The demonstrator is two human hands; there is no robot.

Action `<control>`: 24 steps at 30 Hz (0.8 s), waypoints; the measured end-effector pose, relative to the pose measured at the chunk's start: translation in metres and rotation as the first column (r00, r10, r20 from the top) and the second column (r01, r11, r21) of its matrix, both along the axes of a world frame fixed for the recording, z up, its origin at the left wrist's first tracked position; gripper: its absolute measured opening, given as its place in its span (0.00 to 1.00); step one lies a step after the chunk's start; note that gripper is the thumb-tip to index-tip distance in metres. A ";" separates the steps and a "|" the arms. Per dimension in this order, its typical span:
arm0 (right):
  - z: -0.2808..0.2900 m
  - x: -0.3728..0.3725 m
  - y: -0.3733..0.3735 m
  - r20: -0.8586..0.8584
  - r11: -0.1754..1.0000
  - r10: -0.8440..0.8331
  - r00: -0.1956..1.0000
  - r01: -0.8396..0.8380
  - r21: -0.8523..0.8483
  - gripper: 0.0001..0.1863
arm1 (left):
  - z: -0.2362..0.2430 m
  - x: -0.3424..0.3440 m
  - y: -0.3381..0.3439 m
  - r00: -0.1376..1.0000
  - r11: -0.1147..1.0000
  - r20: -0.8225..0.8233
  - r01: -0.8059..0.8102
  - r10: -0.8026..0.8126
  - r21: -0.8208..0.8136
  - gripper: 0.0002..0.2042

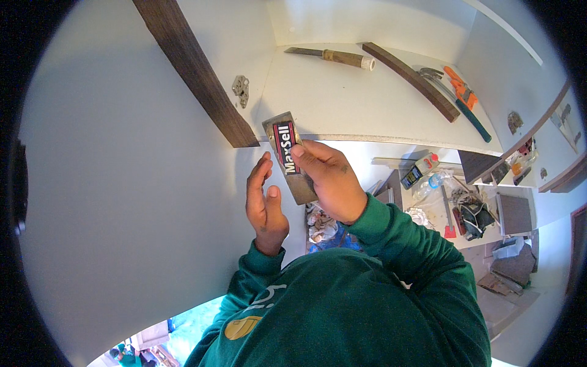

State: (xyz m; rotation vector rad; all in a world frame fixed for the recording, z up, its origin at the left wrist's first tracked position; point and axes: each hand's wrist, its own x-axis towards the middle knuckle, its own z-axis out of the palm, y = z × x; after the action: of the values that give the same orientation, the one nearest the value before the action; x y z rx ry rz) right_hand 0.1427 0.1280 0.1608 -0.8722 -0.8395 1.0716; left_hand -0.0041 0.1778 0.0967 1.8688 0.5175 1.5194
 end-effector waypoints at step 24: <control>0.008 -0.042 0.000 -0.382 0.930 0.336 0.861 -0.368 -0.011 0.11 | -0.001 0.015 -0.020 0.935 0.969 0.335 0.184 -0.119 -0.168 0.25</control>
State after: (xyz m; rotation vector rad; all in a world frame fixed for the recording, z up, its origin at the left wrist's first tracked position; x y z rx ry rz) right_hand 0.1007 0.1279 0.1685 -0.5603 -0.6441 1.5514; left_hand 0.0112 0.1576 0.0960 1.4374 0.3461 1.5682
